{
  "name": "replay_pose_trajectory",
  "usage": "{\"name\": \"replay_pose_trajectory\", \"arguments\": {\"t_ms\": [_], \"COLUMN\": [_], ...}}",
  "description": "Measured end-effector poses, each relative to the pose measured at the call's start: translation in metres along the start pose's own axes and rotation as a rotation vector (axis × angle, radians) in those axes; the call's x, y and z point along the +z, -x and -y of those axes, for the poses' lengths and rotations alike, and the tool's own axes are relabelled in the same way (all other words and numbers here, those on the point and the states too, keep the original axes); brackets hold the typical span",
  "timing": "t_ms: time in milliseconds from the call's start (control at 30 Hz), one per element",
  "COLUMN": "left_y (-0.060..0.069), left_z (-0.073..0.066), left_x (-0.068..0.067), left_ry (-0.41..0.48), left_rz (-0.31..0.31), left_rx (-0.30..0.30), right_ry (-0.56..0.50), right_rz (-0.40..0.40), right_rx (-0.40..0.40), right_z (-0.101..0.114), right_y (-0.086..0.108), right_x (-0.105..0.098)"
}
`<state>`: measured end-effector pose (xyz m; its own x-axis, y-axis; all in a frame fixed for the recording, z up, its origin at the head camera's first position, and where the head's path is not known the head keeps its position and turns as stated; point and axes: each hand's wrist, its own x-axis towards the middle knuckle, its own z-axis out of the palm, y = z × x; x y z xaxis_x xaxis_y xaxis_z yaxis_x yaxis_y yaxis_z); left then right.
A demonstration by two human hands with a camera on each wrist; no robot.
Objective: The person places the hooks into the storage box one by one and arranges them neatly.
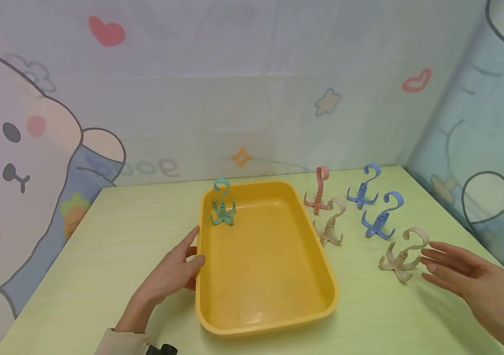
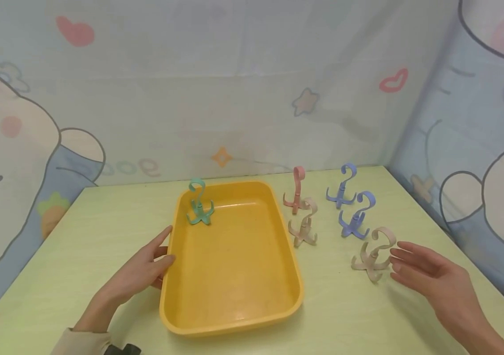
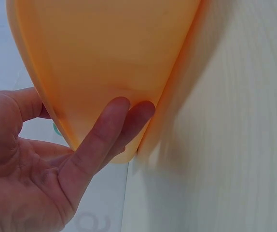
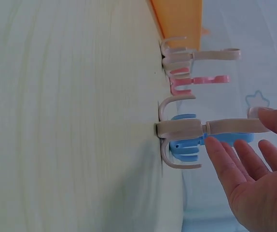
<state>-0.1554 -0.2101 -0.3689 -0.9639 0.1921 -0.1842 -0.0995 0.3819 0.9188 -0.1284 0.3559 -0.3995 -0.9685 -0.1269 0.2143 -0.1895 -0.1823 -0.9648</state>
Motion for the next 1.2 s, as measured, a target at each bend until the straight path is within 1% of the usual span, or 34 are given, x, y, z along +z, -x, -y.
{"name": "replay_pose_trajectory", "arguments": {"t_ms": [67, 167, 267, 400, 533, 600, 667, 700, 800, 900, 1033, 1200], "left_y": [0.000, 0.001, 0.001, 0.001, 0.001, 0.001, 0.001, 0.001, 0.001, 0.001, 0.002, 0.002], "left_z": [0.000, 0.000, 0.000, 0.000, 0.001, 0.001, 0.000, 0.000, -0.001, -0.002, -0.001, -0.001], "left_x": [0.000, 0.001, 0.001, 0.001, 0.001, 0.001, 0.000, 0.000, 0.000, 0.000, 0.001, 0.001], "left_ry": [0.001, -0.002, -0.008, -0.009, -0.016, -0.017, -0.020, -0.018, -0.018, -0.018, -0.026, -0.022], "left_rz": [0.001, 0.004, 0.004, -0.001, 0.000, -0.002, -0.002, -0.004, -0.003, -0.002, 0.007, 0.004], "left_rx": [-0.001, -0.002, -0.003, -0.006, 0.000, -0.001, -0.002, -0.006, -0.006, -0.006, 0.005, -0.002], "right_ry": [0.019, 0.123, 0.183, 0.189, 0.288, 0.318, 0.325, 0.314, 0.334, 0.376, 0.336, 0.225], "right_rz": [-0.020, -0.082, -0.132, -0.130, -0.146, -0.157, -0.165, -0.169, -0.184, -0.204, -0.215, -0.205], "right_rx": [0.010, 0.043, 0.066, 0.040, 0.050, 0.053, 0.053, 0.054, 0.077, 0.097, 0.103, 0.109], "right_z": [0.000, 0.000, 0.000, 0.000, 0.001, 0.000, -0.001, -0.002, -0.002, -0.002, -0.004, -0.006], "right_y": [-0.002, -0.003, -0.004, -0.007, -0.013, -0.016, -0.019, -0.021, -0.024, -0.027, -0.032, -0.036], "right_x": [0.002, 0.007, 0.011, 0.016, 0.021, 0.023, 0.026, 0.026, 0.028, 0.030, 0.033, 0.035]}}
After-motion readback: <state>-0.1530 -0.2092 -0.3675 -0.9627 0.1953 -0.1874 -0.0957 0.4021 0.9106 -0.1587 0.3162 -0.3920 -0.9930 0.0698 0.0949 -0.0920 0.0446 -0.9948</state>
